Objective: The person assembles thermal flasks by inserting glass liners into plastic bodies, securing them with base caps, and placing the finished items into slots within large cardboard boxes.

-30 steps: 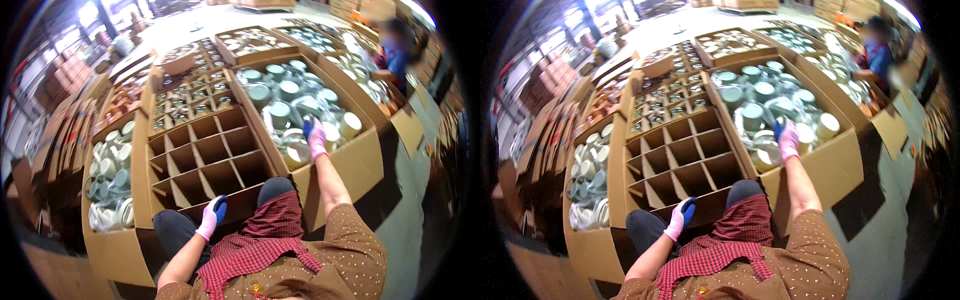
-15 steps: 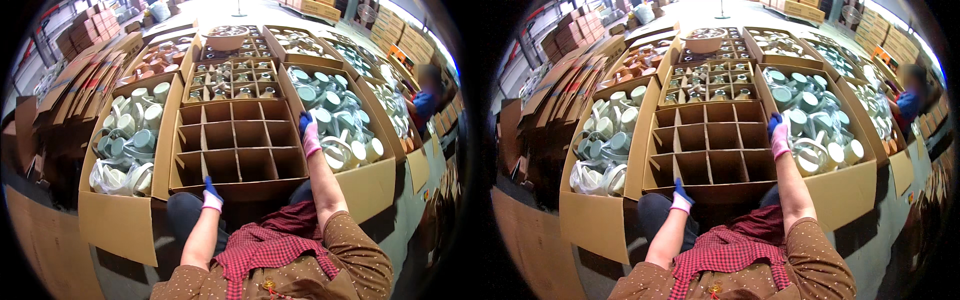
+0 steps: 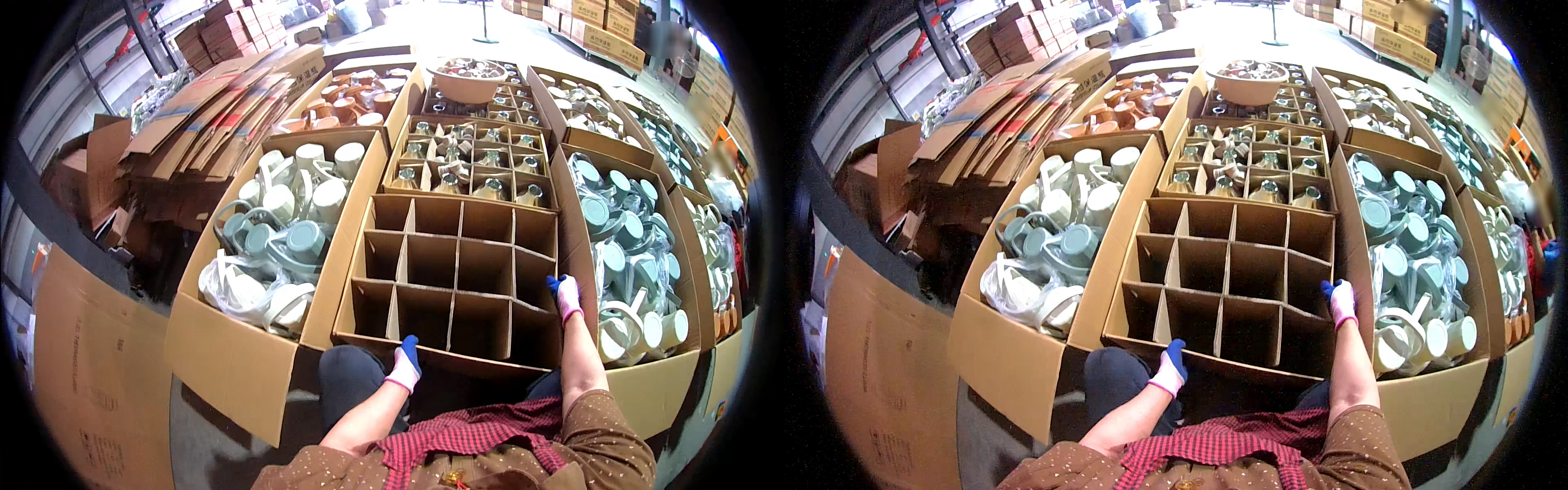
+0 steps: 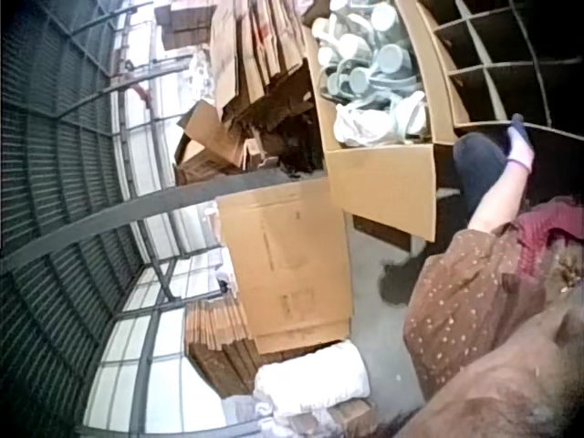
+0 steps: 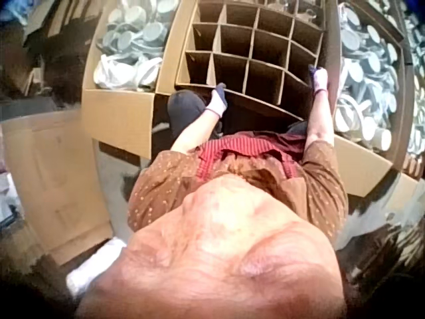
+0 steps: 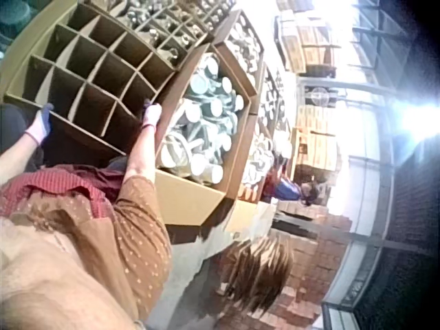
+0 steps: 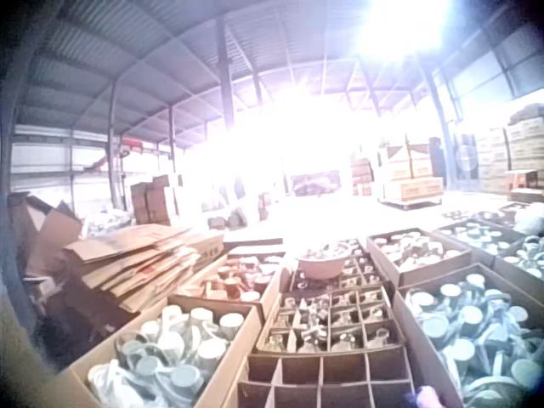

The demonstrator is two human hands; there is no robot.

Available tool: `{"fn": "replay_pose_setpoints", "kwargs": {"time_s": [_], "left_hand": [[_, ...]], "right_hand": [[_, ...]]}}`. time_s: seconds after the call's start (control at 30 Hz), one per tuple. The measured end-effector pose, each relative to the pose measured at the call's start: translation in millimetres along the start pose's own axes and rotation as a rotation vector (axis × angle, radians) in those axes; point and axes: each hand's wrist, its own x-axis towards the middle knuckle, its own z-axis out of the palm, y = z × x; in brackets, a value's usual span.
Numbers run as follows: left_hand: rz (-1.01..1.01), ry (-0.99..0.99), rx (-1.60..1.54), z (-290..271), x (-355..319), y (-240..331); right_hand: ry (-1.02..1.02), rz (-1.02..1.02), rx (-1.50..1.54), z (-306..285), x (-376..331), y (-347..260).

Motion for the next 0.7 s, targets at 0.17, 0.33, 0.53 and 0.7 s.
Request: {"fn": "replay_pose_setpoints", "kwargs": {"time_s": [0.17,0.33,0.53,0.7], "left_hand": [[0.030,0.012,-0.029,-9,33,-16],[-0.034,-0.058,-0.028,-8,9,1],[-0.035,-0.241,0.008,-6,-28,23],[-0.066,-0.298,-0.018,-7,-24,29]], "right_hand": [[0.120,-0.095,-0.239,6,-17,-5],[0.027,-0.025,-0.130,-4,-35,-23],[-0.151,0.351,0.390,5,-30,-22],[-0.082,0.377,0.345,16,-17,-17]]}}
